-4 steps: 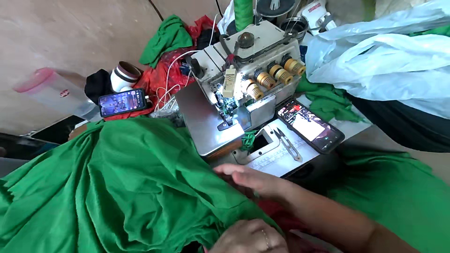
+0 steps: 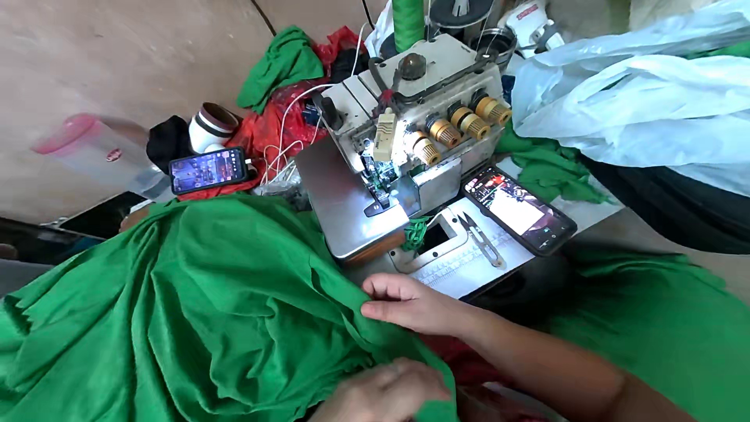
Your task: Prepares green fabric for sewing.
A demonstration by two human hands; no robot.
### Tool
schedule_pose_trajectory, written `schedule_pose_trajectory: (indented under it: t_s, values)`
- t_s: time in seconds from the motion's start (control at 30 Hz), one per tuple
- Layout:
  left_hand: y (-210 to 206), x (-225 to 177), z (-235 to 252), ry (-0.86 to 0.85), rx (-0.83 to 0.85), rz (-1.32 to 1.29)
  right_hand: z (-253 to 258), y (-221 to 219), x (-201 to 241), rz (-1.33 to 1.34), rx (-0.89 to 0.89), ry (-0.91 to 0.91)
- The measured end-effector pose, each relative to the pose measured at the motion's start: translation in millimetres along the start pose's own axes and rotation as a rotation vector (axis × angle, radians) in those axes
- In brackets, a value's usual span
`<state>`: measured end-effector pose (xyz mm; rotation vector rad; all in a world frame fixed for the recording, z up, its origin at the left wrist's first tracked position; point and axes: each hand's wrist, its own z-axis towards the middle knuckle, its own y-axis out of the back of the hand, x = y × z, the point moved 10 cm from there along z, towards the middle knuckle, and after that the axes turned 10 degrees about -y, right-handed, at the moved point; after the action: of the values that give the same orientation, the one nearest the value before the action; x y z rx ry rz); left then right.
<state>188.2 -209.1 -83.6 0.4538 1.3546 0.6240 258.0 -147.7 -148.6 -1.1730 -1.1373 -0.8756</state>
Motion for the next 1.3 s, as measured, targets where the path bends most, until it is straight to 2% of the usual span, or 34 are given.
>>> schedule_pose_trajectory:
  t_s: [0.07, 0.13, 0.2, 0.27, 0.37, 0.47, 0.53, 0.67, 0.77, 0.9, 1.03, 1.13, 1.2, 1.3]
  values:
    - [40.5, 15.1, -18.1, 0.074, -0.3, 0.089, -4.8, 5.0, 10.1, -0.106, -0.096, 0.076]
    - [77.3, 32.1, -37.4, 0.177, -0.599, 0.291, -12.3, 4.0, 25.0, -0.177, -0.193, 0.162]
    - [95.7, 47.9, -44.1, 0.295, -0.725, 0.489, -20.0, -6.7, 40.3, -0.224, -0.207, 0.234]
    - [105.8, 58.8, -41.5, 0.407, -0.763, 0.652, -26.4, -23.6, 52.1, -0.289, -0.164, 0.295]
    - [124.8, 60.9, -35.8, 0.499, -0.769, 0.828, -35.5, -46.2, 60.1, -0.389, -0.07, 0.369]
    - [154.0, 55.6, -38.9, 0.511, -0.745, 0.91, -42.4, -45.5, 60.6, -0.437, -0.053, 0.407]
    - [177.9, 46.8, -46.8, 0.429, -0.723, 0.902, -44.7, -29.4, 56.2, -0.453, -0.109, 0.371]
    - [208.3, 19.1, -62.3, 0.123, -0.753, 0.853, -57.2, 22.2, 38.7, -0.509, -0.295, 0.273]
    - [196.0, 9.8, -49.5, 0.097, -0.645, 0.867, -74.7, 59.7, 22.8, -0.54, -0.424, 0.168]
    - [153.1, 29.1, -18.6, 0.132, -0.398, 0.93, -94.7, 90.2, 6.2, -0.72, -0.545, -0.018]
    - [133.2, 49.2, -10.2, 0.094, -0.375, 0.771, -97.0, 95.1, 2.3, -0.922, -0.555, -0.098]
    - [124.8, 44.7, -2.3, -0.011, -0.409, 0.605, -86.8, 77.5, 22.1, -0.953, -0.553, 0.056]
    - [114.4, 38.1, 8.0, -0.114, -0.422, 0.528, -73.6, 56.2, 38.4, -0.901, -0.512, 0.181]
    - [97.6, 34.8, 19.9, -0.169, -0.421, 0.497, -55.5, 26.3, 59.1, -0.776, -0.459, 0.371]
